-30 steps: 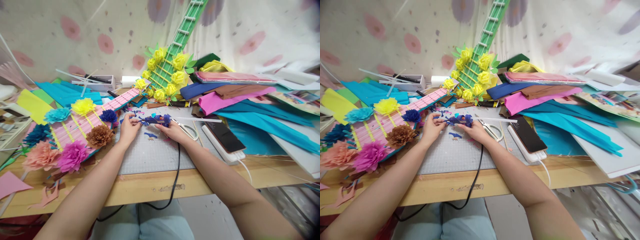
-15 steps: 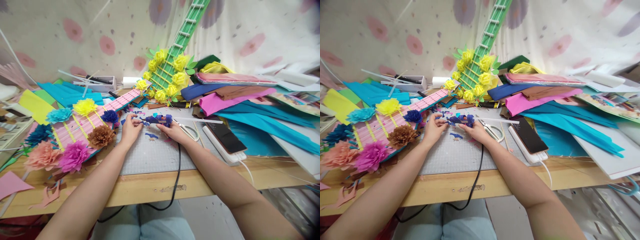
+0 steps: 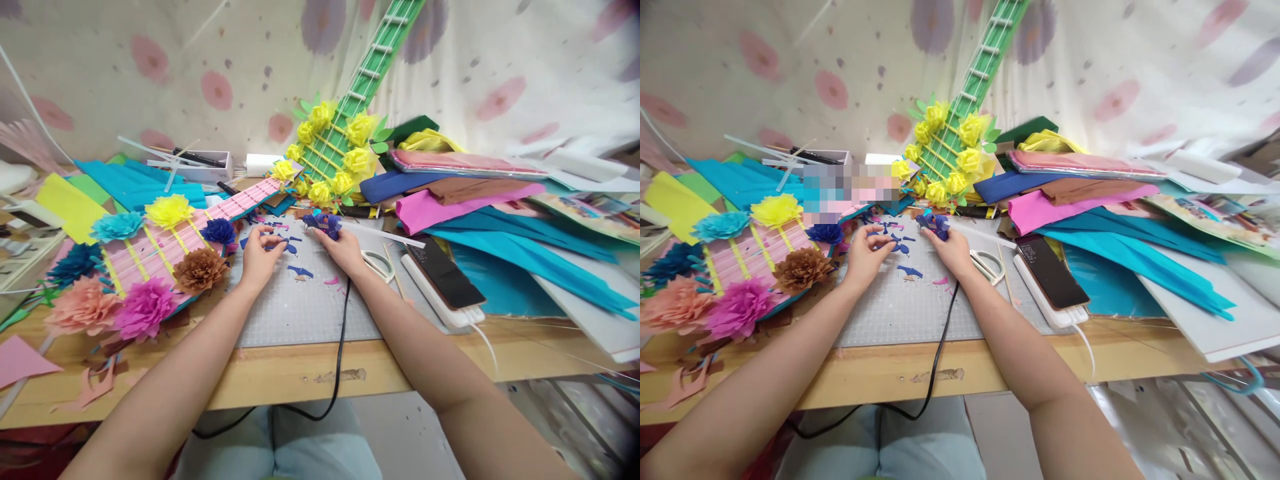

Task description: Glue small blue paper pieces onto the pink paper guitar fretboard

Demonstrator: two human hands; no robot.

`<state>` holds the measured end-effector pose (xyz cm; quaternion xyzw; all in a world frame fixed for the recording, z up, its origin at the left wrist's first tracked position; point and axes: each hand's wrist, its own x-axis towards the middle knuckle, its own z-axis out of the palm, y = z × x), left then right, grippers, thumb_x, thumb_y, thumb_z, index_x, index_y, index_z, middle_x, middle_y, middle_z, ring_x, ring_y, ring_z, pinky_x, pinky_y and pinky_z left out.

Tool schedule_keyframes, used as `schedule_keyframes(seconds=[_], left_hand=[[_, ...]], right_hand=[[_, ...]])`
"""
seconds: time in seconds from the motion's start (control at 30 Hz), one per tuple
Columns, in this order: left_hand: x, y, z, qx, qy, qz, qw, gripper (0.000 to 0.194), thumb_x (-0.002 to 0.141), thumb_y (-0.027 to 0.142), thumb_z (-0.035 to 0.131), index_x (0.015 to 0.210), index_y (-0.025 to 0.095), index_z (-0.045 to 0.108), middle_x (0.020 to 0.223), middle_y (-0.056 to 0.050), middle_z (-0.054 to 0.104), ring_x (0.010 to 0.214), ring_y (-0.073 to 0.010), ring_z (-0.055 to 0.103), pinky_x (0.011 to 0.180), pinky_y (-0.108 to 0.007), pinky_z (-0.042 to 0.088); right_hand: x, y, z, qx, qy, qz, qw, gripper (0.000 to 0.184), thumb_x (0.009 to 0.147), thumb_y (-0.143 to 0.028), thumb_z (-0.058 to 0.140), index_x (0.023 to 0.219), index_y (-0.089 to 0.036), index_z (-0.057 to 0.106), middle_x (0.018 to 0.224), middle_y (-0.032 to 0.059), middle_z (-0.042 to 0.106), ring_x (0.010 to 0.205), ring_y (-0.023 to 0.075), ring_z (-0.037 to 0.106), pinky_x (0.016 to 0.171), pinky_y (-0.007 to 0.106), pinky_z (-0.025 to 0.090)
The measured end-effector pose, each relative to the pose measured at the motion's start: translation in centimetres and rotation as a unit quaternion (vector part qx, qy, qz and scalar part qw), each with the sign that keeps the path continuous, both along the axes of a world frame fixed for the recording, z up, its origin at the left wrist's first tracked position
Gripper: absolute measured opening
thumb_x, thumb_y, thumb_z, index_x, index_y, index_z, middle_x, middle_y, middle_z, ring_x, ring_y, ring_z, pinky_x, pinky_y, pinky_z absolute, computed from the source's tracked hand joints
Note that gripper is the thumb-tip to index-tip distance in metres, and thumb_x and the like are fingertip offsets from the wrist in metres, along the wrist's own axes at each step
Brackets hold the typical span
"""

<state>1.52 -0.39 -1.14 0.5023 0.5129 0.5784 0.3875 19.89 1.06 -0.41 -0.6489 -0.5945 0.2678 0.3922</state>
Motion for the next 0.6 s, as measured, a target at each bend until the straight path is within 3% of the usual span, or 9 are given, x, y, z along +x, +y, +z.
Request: schedule_keyframes(seconds=[0.2, 0.3, 0.37, 0.5, 0.6], left_hand=[[0.5, -0.4, 0.8, -0.031, -0.127, 0.013, 0.991, 0.042, 0.053, 0.018, 0.072, 0.085, 0.02, 0.046, 0.069, 0.003, 0.063, 0.062, -0.0113, 0.061, 0.054, -0.022, 0.047], [0.7, -0.6, 1.2, -0.052, -0.174, 0.032, 0.983, 0.039, 0.053, 0.016, 0.072, 0.081, 0.02, 0.045, 0.068, 0.004, 0.06, 0.06, -0.0095, 0.059, 0.052, -0.02, 0.045], [0.8, -0.9, 1.3, -0.068, -0.204, 0.04, 0.976, 0.038, 0.053, 0.016, 0.071, 0.079, 0.02, 0.044, 0.069, 0.004, 0.059, 0.06, -0.0086, 0.058, 0.051, -0.018, 0.043], [1.2, -1.7, 1.7, -0.104, -0.263, 0.036, 0.959, 0.038, 0.051, 0.017, 0.073, 0.078, 0.019, 0.046, 0.073, 0.004, 0.059, 0.062, -0.0072, 0.058, 0.052, -0.017, 0.041], [1.6, -2.0, 2.1, -0.133, -0.286, 0.019, 0.949, 0.04, 0.049, 0.017, 0.074, 0.078, 0.018, 0.047, 0.075, 0.003, 0.06, 0.064, -0.0072, 0.057, 0.053, -0.017, 0.041]], right_hand=[[0.6, -1.0, 0.0, 0.078, -0.072, -0.021, 0.994, 0.05, 0.069, -0.058, 0.062, 0.094, -0.016, 0.055, 0.094, 0.0091, 0.062, 0.086, 0.021, 0.056, 0.076, 0.033, 0.043], [1.1, -2.5, 0.7, 0.098, -0.155, -0.065, 0.981, 0.041, 0.064, -0.051, 0.067, 0.078, -0.019, 0.046, 0.083, 0.0067, 0.056, 0.081, 0.021, 0.052, 0.071, 0.033, 0.04], [0.8, -3.7, 1.2, 0.074, -0.156, -0.042, 0.984, 0.036, 0.066, -0.045, 0.066, 0.068, -0.022, 0.039, 0.07, 0.0011, 0.051, 0.069, 0.0171, 0.049, 0.065, 0.031, 0.038], [-1.3, -4.9, 1.4, 0.038, 0.023, 0.093, 0.995, 0.028, 0.071, -0.041, 0.059, 0.067, -0.022, 0.04, 0.062, -0.0038, 0.046, 0.058, 0.0114, 0.044, 0.059, 0.027, 0.037], [-3.3, -4.6, 1.0, 0.002, 0.202, 0.147, 0.968, 0.03, 0.067, -0.043, 0.063, 0.081, -0.021, 0.048, 0.074, -0.0018, 0.053, 0.066, 0.0115, 0.05, 0.063, 0.027, 0.044]])
